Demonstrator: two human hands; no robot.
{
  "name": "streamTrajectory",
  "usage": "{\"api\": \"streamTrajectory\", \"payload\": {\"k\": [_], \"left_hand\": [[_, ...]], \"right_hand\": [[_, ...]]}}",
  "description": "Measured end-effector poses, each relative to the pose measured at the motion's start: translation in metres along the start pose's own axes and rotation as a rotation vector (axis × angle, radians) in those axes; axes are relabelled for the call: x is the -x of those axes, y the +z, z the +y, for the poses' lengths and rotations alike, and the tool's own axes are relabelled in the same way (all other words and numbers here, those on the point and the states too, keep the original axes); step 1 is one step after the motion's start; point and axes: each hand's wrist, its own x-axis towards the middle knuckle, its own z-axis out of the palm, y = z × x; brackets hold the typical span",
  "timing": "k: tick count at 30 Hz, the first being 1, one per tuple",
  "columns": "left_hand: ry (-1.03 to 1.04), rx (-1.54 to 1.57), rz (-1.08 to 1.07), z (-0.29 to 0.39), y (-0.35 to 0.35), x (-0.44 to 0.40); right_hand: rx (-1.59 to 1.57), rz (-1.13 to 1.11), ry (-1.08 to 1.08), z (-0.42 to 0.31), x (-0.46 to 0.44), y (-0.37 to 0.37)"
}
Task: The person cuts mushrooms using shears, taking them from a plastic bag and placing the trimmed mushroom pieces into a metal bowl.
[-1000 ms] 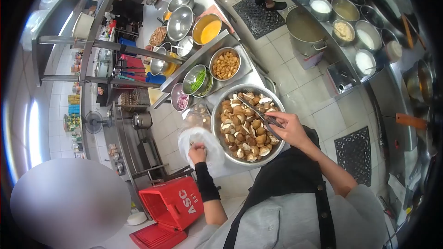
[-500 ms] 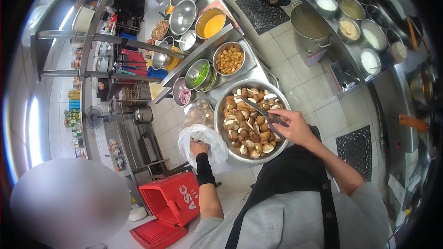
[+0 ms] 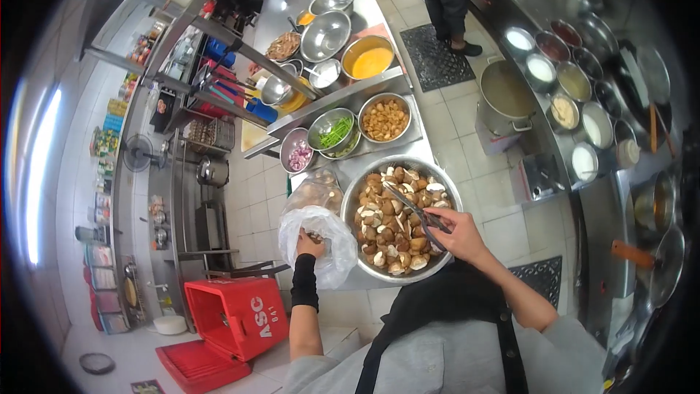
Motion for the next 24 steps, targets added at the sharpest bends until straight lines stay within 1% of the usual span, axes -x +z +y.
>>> {"api": "streamTrajectory", "payload": {"k": [2, 4, 6, 8, 9, 11, 12, 14, 15, 18, 19, 20, 22, 23, 24], "left_hand": [[0.045, -0.040, 0.055, -0.005, 0.014, 0.002], [0.052, -0.063, 0.109, 0.016, 0.002, 0.024], [0.022, -0.029, 0.075, 0.023, 0.001, 0.031], [0.036, 0.001, 0.084, 0.014, 0.013, 0.030], [0.023, 0.037, 0.050, 0.018, 0.010, 0.036], [0.060, 0.068, 0.155, 0.023, 0.018, 0.046], [0.097, 0.054, 0.293, 0.021, 0.032, 0.050], [0.139, -0.051, 0.347, 0.011, 0.056, 0.042], [0.144, -0.113, 0.377, 0.006, 0.066, 0.044], [0.041, 0.071, 0.229, 0.019, 0.035, 0.058], [0.058, 0.050, 0.317, 0.020, 0.035, 0.057], [0.069, 0.028, 0.404, 0.020, 0.040, 0.055], [0.093, 0.184, 0.276, 0.001, 0.053, 0.030], [0.058, 0.224, 0.196, -0.006, 0.057, 0.019], [0.060, 0.247, 0.207, -0.004, 0.053, 0.018]], "right_hand": [[-0.010, -0.019, 0.008, -0.008, -0.003, 0.001], [-0.031, -0.036, -0.003, -0.017, -0.004, 0.004], [-0.031, -0.071, 0.020, -0.020, -0.006, 0.006], [0.006, -0.073, 0.002, -0.020, -0.008, 0.008], [0.044, -0.083, 0.001, -0.018, -0.009, 0.008], [0.097, -0.091, -0.003, -0.017, -0.012, 0.007], [0.106, -0.094, -0.003, -0.019, -0.013, 0.008], [0.067, -0.101, 0.029, -0.020, -0.015, 0.010], [0.083, -0.138, 0.076, -0.036, -0.014, 0.011], [-0.021, -0.149, 0.082, -0.042, -0.017, 0.024], [0.019, -0.202, 0.103, -0.040, -0.018, 0.022], [0.023, -0.205, 0.098, -0.040, -0.019, 0.020], [0.017, -0.250, 0.094, -0.044, -0.019, 0.028], [0.082, -0.280, 0.067, -0.048, -0.020, 0.029], [0.059, -0.286, 0.088, -0.044, -0.021, 0.030]]}}
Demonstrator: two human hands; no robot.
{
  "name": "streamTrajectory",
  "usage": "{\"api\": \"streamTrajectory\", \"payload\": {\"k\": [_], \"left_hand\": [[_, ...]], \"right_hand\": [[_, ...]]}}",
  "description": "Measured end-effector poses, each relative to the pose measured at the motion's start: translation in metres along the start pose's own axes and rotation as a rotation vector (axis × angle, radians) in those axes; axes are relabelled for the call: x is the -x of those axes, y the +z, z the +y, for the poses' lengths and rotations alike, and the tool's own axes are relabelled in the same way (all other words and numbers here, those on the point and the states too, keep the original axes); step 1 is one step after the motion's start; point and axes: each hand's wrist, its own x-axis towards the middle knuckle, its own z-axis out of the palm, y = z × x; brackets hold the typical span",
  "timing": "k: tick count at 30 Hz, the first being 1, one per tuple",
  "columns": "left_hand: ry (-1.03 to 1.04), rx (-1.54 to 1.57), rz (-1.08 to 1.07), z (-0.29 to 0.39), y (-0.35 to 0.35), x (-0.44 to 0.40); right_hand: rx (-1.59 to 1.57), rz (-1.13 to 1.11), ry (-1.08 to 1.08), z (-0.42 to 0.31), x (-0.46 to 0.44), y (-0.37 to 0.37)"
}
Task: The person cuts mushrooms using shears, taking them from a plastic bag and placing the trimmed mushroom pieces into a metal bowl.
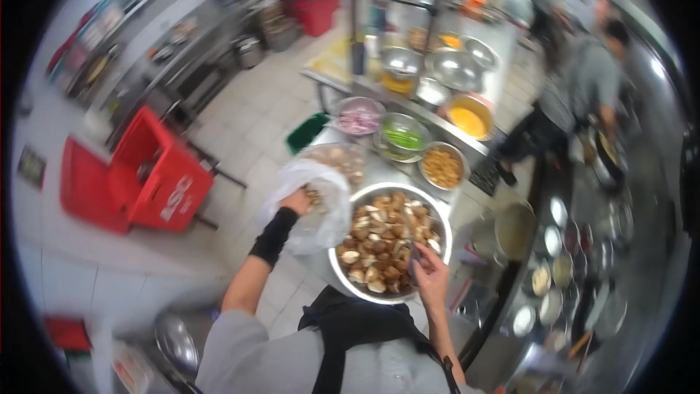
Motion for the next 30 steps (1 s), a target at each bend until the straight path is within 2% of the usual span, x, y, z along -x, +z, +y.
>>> {"api": "streamTrajectory", "payload": {"k": [3, 15, 18, 21, 24, 27, 30], "left_hand": [[0.032, 0.010, 0.078, 0.015, -0.014, 0.001], [0.034, -0.064, 0.316, 0.024, -0.017, 0.019], [0.013, -0.066, 0.309, 0.028, -0.017, 0.027], [-0.024, -0.058, 0.209, 0.042, -0.027, 0.042], [-0.046, 0.043, 0.256, 0.070, -0.049, 0.051], [-0.248, 0.175, 0.245, 0.105, -0.070, 0.070], [-0.171, 0.569, 0.338, 0.107, -0.076, 0.087]], "right_hand": [[0.088, 0.018, 0.000, 0.003, -0.004, 0.004], [-0.098, -0.014, -0.042, 0.012, -0.004, 0.016], [-0.077, -0.022, -0.009, 0.012, -0.004, 0.013], [-0.067, -0.024, -0.004, 0.015, -0.006, 0.011], [-0.060, -0.030, 0.003, 0.016, -0.010, 0.010], [-0.020, -0.031, 0.021, 0.011, -0.013, 0.008], [0.046, -0.020, 0.018, 0.007, -0.011, 0.008]]}}
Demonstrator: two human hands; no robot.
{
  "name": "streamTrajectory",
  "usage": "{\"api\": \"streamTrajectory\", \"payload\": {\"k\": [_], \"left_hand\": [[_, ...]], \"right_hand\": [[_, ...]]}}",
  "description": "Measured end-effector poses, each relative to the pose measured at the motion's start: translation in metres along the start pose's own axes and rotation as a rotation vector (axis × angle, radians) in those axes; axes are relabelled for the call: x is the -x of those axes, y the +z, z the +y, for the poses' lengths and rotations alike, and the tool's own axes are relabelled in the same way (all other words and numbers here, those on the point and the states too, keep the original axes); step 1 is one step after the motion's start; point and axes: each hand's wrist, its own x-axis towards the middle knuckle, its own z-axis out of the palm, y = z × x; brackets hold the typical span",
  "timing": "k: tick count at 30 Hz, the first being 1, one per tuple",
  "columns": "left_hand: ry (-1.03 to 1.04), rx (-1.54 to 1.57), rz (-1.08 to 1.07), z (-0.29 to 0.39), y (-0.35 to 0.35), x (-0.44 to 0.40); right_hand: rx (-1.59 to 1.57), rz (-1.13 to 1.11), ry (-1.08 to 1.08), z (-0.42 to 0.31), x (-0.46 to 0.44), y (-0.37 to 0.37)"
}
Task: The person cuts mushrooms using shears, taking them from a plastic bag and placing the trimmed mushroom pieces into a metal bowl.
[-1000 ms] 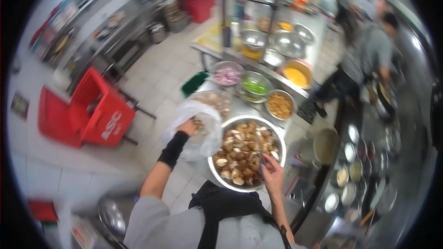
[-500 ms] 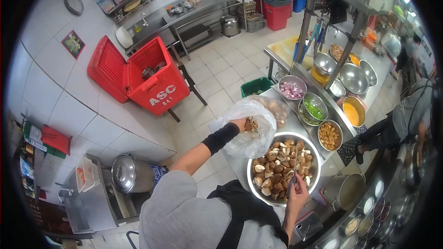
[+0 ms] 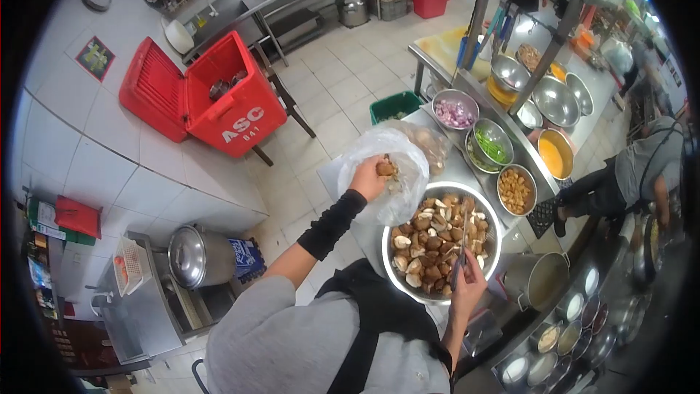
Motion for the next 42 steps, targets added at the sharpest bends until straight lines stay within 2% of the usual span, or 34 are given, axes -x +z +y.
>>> {"api": "streamTrajectory", "payload": {"k": [1, 4, 7, 9, 10, 12, 13, 14, 16, 18, 20, 23, 29, 37, 42], "left_hand": [[-0.141, 0.132, -0.081, 0.029, -0.013, 0.009], [-0.349, 0.910, -0.093, 0.005, -0.002, 0.018], [-0.296, 0.901, 0.027, 0.001, -0.001, 0.031], [-0.283, 0.891, 0.092, 0.010, -0.007, 0.036], [-0.292, 0.891, 0.113, 0.010, -0.006, 0.038], [-0.271, 0.867, -0.007, -0.025, 0.001, 0.032], [-0.250, 0.845, -0.013, -0.018, -0.002, 0.037], [-0.213, 0.822, -0.013, 0.001, -0.011, 0.038], [-0.293, 0.992, -0.041, 0.021, -0.021, 0.045], [-0.316, 1.040, -0.042, 0.031, -0.025, 0.051], [-0.292, 0.967, -0.027, 0.034, -0.030, 0.055], [-0.350, 1.142, -0.036, 0.037, -0.038, 0.059], [-0.349, 1.002, 0.026, 0.036, -0.033, 0.064], [-0.365, 1.003, 0.038, 0.039, -0.030, 0.066], [-0.390, 0.962, 0.022, 0.024, -0.029, 0.063]], "right_hand": [[0.015, -0.007, 0.000, -0.003, -0.001, 0.003], [0.053, -0.037, -0.021, -0.007, -0.003, 0.016], [0.085, -0.129, -0.034, -0.014, -0.002, 0.031], [0.256, -0.228, -0.064, -0.031, -0.002, 0.044], [0.226, -0.229, -0.127, -0.027, -0.002, 0.053], [0.186, -0.276, -0.192, -0.019, -0.007, 0.067], [0.173, -0.306, -0.090, -0.024, -0.007, 0.075], [0.286, -0.284, -0.222, -0.021, -0.010, 0.080], [0.512, -0.289, -0.271, -0.043, -0.011, 0.090], [0.556, -0.330, -0.265, -0.045, -0.015, 0.096], [0.541, -0.351, -0.246, -0.040, -0.017, 0.099], [0.564, -0.356, -0.263, -0.038, -0.018, 0.102], [0.603, -0.353, -0.307, -0.034, -0.020, 0.105], [0.662, -0.355, -0.391, -0.029, -0.026, 0.111], [0.647, -0.446, -0.268, -0.022, -0.043, 0.113]]}}
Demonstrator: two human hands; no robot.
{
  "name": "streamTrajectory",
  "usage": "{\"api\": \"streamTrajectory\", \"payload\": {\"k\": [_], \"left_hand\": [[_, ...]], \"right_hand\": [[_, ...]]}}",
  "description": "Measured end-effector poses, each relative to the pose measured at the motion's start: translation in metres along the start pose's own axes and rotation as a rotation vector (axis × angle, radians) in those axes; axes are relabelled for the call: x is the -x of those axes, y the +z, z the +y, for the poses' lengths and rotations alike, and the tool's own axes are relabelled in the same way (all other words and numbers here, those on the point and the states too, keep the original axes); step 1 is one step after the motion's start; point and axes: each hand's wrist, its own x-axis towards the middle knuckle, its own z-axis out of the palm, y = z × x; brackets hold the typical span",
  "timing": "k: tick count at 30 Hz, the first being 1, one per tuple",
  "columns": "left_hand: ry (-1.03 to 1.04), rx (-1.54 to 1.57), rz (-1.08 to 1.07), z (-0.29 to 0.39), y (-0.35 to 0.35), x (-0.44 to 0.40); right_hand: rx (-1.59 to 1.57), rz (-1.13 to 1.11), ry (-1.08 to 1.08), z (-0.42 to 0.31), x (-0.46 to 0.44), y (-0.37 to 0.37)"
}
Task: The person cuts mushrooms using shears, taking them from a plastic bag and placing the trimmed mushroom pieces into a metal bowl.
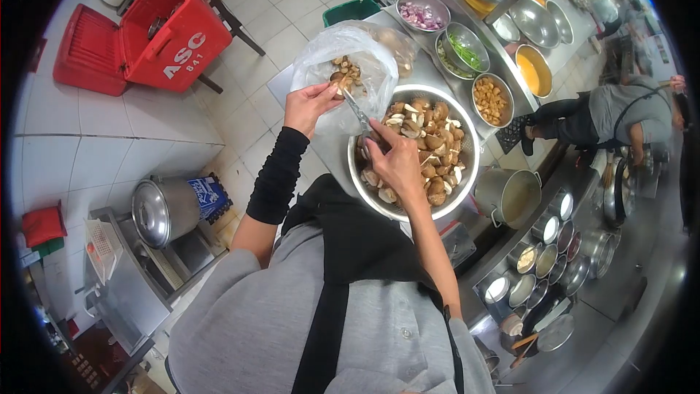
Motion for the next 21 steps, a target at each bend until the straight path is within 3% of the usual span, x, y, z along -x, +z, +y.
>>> {"api": "streamTrajectory", "payload": {"k": [5, 10, 14, 17, 21], "left_hand": [[-0.110, 0.039, 0.088, -0.004, -0.009, -0.007], [-0.038, -0.003, -0.072, 0.006, 0.012, 0.013], [-0.162, -0.065, -0.218, -0.002, 0.051, 0.038], [-0.191, -0.193, -0.356, -0.017, 0.071, 0.048], [-0.188, -0.335, -0.493, -0.025, 0.089, 0.061]], "right_hand": [[-0.168, -0.025, 0.109, 0.012, 0.001, -0.002], [-0.514, -0.007, 0.245, 0.037, 0.041, -0.017], [-0.290, -0.060, 0.312, 0.033, 0.079, -0.045], [-0.468, 0.004, 0.322, 0.047, 0.102, -0.046], [-0.434, 0.006, 0.373, 0.051, 0.120, -0.054]]}}
